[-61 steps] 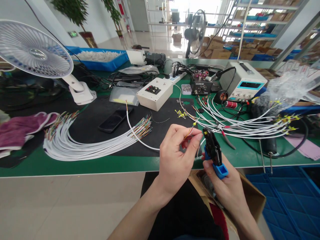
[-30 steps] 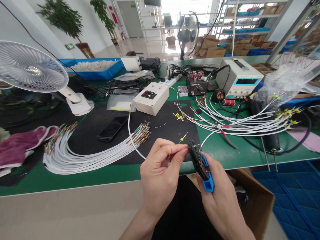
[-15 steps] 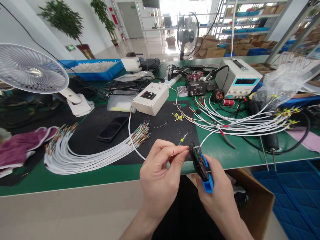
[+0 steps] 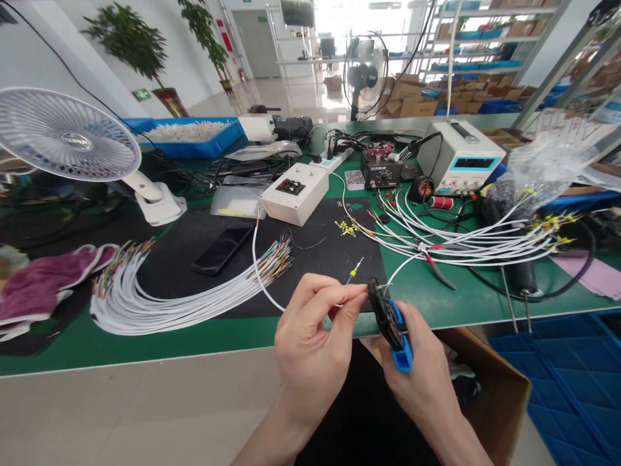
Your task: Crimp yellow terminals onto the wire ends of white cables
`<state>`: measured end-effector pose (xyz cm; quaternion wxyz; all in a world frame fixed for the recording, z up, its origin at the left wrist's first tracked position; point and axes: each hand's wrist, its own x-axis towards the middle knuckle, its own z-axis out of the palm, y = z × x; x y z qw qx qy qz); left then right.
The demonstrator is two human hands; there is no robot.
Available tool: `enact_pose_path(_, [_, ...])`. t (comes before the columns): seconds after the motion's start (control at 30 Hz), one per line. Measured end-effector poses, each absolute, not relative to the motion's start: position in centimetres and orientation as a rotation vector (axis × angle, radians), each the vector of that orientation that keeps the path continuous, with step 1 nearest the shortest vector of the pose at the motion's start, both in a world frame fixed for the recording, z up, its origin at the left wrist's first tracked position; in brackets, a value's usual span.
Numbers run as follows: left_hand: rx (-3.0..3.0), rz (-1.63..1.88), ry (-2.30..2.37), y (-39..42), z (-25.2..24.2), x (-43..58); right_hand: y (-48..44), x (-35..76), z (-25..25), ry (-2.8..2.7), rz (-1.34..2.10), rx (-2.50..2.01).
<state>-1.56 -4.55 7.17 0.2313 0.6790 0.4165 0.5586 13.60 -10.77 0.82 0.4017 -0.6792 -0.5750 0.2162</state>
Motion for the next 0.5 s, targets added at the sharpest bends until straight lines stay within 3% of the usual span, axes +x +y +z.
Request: enact_pose_path(0.5, [1.892, 1.476, 1.137, -4.8, 6.7, -2.4, -10.7, 13.2, -0.4, -1.451, 0.489, -1.711])
